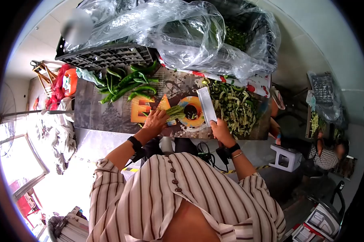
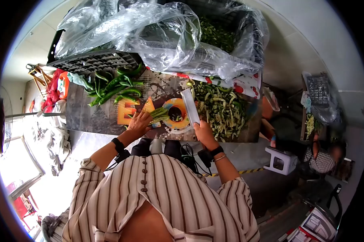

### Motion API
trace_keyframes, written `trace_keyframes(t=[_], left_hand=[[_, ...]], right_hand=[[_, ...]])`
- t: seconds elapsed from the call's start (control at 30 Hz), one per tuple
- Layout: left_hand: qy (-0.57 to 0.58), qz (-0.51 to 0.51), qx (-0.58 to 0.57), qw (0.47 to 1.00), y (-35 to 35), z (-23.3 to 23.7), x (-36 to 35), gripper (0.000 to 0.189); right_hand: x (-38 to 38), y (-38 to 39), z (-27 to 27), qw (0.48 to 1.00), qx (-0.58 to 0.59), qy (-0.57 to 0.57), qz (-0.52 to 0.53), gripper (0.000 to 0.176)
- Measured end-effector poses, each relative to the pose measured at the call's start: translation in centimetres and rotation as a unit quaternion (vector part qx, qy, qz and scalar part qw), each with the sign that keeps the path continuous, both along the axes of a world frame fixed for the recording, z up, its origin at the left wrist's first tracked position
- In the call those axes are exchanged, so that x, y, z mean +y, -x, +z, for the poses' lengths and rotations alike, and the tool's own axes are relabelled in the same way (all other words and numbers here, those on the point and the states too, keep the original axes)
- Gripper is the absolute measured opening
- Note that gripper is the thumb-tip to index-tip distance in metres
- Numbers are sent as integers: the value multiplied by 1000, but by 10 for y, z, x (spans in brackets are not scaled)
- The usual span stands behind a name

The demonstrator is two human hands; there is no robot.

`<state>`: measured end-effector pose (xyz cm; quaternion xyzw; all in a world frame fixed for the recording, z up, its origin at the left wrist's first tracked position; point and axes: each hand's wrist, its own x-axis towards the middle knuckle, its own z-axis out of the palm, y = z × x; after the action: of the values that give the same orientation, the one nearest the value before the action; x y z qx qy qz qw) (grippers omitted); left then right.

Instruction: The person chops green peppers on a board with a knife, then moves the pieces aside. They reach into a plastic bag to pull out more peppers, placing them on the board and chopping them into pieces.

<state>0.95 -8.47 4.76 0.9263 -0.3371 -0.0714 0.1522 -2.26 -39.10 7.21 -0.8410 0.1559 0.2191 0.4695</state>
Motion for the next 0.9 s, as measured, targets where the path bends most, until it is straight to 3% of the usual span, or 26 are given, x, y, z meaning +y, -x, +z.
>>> trace_keyframes(t=[0.2,0.37,0.7,0.9], left_hand=[[-23,32,-37,999,-1,-12,4,36],[59,63,-26,996,-3,-6,8,32],[79,148,12,986,-7,-6,12,41],[57,142,6,988,-7,6,4,54]], right_hand=[[-1,12,-25,999,1,-14,29,28],[-1,8,-27,999,-3,-14,38,28],[5,3,-12,999,9,-9,36,31],[9,3,-15,998,-5,-6,55,31]])
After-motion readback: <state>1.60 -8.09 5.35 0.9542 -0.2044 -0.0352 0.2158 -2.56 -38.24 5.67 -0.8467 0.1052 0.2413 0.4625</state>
